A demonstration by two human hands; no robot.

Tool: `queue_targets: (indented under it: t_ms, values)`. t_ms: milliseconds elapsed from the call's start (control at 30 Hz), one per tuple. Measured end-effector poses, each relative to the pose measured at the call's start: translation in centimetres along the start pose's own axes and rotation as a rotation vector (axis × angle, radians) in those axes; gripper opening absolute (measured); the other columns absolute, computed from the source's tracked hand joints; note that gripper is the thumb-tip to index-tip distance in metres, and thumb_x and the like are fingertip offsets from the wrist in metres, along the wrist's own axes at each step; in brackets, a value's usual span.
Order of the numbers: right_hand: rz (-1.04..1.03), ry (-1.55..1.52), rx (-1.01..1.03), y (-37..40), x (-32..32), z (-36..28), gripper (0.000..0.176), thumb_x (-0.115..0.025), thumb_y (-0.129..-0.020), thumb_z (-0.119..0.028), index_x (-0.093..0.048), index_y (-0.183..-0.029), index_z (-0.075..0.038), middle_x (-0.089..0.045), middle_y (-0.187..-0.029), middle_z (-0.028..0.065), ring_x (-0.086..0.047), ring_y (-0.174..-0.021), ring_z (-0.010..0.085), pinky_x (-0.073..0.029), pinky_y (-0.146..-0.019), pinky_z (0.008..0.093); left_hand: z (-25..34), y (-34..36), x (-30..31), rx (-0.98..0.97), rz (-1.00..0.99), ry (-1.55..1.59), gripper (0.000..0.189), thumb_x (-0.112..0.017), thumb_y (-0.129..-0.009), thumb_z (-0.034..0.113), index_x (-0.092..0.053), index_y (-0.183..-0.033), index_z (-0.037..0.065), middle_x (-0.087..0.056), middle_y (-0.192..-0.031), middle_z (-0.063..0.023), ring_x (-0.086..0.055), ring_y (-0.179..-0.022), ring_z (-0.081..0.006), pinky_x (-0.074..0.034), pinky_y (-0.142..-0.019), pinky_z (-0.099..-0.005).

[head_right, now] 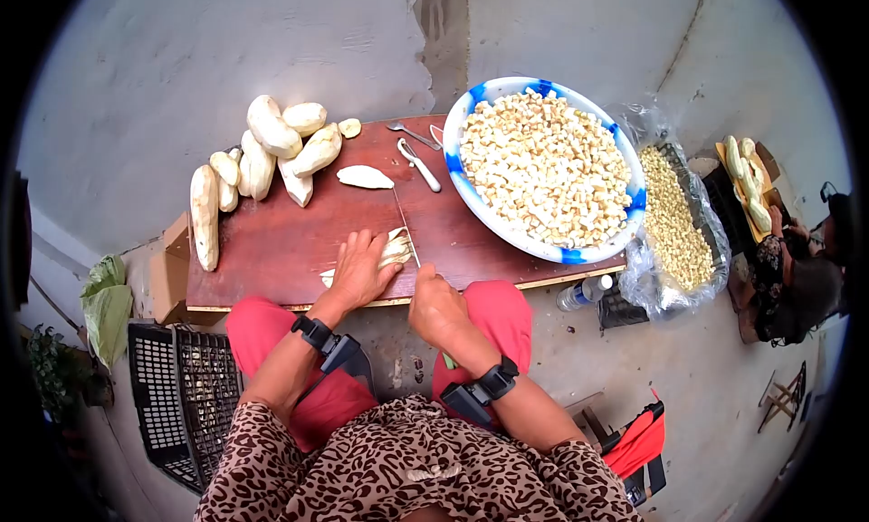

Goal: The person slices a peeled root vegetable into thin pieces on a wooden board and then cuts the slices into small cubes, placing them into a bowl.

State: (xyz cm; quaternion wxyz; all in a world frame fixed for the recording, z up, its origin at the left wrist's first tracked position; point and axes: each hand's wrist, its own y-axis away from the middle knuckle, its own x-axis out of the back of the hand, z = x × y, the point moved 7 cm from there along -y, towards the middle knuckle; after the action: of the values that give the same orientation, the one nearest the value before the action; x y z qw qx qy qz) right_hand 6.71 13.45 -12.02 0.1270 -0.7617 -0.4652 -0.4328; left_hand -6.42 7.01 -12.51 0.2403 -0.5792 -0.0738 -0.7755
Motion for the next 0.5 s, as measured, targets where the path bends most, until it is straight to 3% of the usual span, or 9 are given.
queue_targets:
  t_ms: [100,133,367,500]
  values:
    - [0.035,-0.008,0.001,0.2,-0.1,-0.2,0.018,-0.051,-0.086,-0.006,-0.043,-0.099,0.004,-0.063,-0.091,0.0323,-0.064,-0.085,0.0477,-0.051,-0.077,0.0528,-0.9,-0.1,0.0,-0.002,0.037,0.116,0.042,-0.069,-0.081,0.024,-0.059,-0.116,0.004,-0.054,-0.108,-0.0127,-0.048,-0.104,-0.0321,-0.039,-0.089,-0.0437]
    - [0.049,-0.018,-0.002,0.3,0.1,-0.2,0.018,-0.051,-0.086,-0.006,-0.043,-0.099,0.004,-0.063,-0.09,0.0326,-0.063,-0.085,0.0481,-0.051,-0.076,0.0531,-1.2,0.0,0.3,-0.02,0.118,0.173,0.03,-0.069,-0.081,0.017,-0.063,-0.107,0.005,-0.058,-0.104,-0.0117,-0.05,-0.1,-0.0328,-0.041,-0.089,-0.0436]
    - [0.132,-0.023,0.005,0.1,-0.1,0.0,0.016,-0.051,-0.086,-0.005,-0.044,-0.096,0.005,-0.062,-0.083,0.0341,-0.062,-0.082,0.0505,-0.05,-0.075,0.0552,-1.9,0.0,0.1,-0.065,0.211,0.227,0.017,-0.067,-0.08,0.01,-0.062,-0.094,0.003,-0.059,-0.096,-0.0124,-0.053,-0.094,-0.035,-0.044,-0.083,-0.0441]
    - [0.158,0.036,0.008,0.1,-0.1,-0.4,0.015,-0.051,-0.086,-0.004,-0.044,-0.094,0.006,-0.062,-0.081,0.0346,-0.062,-0.08,0.0513,-0.049,-0.073,0.0558,-2.2,-0.3,0.4,0.017,0.283,0.236,0.016,-0.066,-0.08,0.009,-0.059,-0.092,0.004,-0.058,-0.093,-0.0138,-0.053,-0.094,-0.0357,-0.044,-0.08,-0.046]
